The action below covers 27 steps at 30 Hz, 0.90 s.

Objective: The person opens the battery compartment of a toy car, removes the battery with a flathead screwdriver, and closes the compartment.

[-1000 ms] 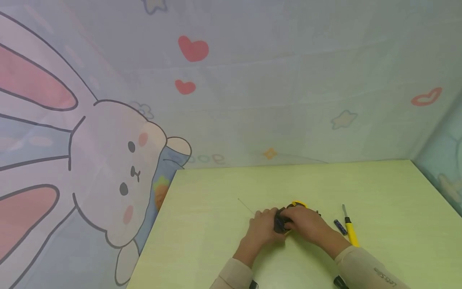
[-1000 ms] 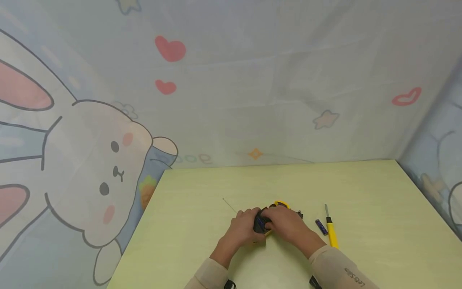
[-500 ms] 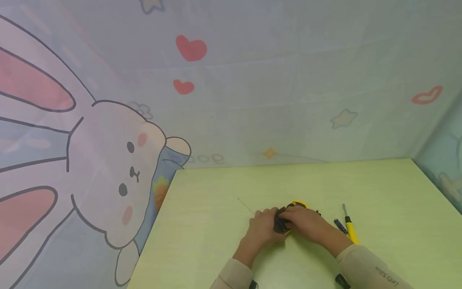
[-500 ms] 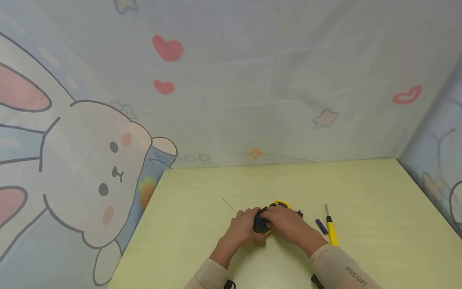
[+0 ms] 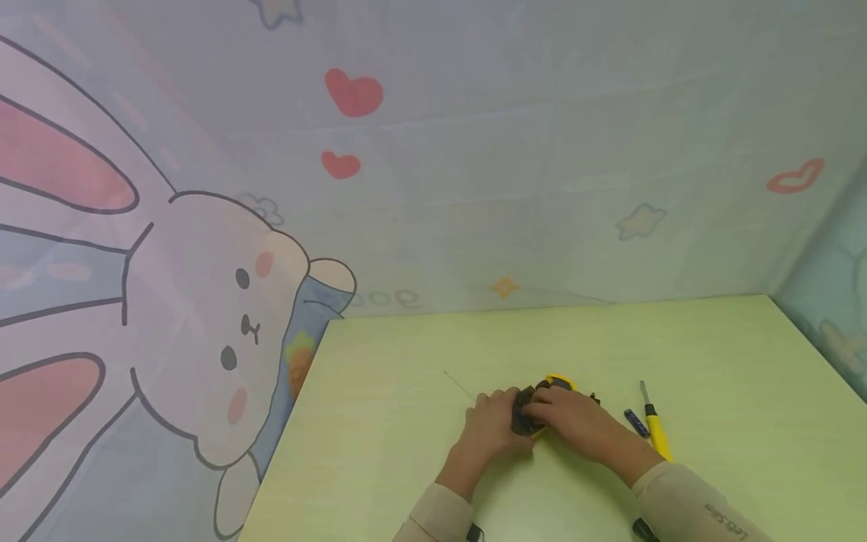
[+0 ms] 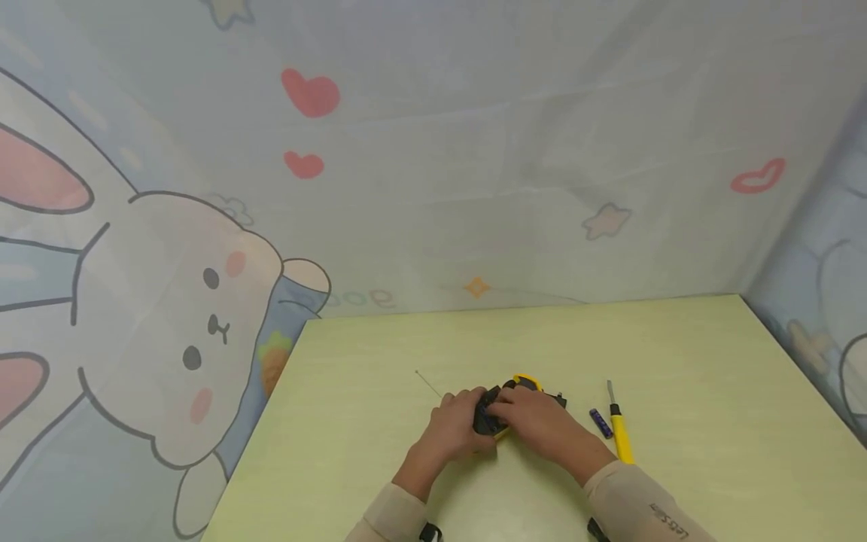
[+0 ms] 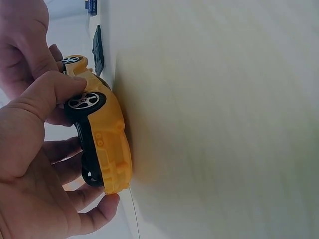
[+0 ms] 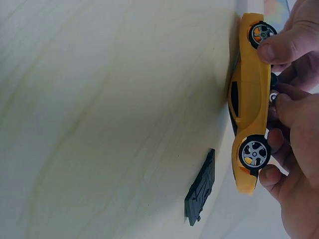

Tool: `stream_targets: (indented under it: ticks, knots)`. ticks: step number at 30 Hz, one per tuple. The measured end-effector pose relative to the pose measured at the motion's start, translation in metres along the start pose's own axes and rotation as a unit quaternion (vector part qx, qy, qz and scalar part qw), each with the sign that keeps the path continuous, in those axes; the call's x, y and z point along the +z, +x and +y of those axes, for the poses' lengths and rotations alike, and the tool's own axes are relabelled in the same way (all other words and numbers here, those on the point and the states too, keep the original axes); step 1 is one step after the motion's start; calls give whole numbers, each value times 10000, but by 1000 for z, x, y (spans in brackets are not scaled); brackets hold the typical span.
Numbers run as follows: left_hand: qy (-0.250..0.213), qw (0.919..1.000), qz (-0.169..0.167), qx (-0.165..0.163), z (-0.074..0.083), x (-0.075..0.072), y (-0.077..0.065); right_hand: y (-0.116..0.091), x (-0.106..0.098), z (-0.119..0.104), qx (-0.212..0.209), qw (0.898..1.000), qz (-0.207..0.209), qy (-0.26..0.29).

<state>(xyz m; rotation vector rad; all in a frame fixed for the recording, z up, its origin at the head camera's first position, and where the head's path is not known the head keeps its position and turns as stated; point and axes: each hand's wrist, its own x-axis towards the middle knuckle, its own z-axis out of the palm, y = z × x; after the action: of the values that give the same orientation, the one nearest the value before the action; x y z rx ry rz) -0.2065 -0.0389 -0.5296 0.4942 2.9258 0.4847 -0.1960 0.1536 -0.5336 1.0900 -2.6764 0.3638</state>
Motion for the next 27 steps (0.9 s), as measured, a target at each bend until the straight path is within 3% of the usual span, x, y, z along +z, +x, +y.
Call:
stream_targets:
  ticks: [6, 18, 27]
  knots:
    - [-57, 10000, -19, 6, -3, 1, 0, 1, -1, -1, -13, 9999, 19, 123]
    - [-128, 9999, -85, 30, 0, -1, 1, 10, -11, -2, 575, 9963, -294, 566]
    - [-64, 10000, -19, -2, 0, -2, -1, 10, -12, -8, 538, 9983, -193, 68]
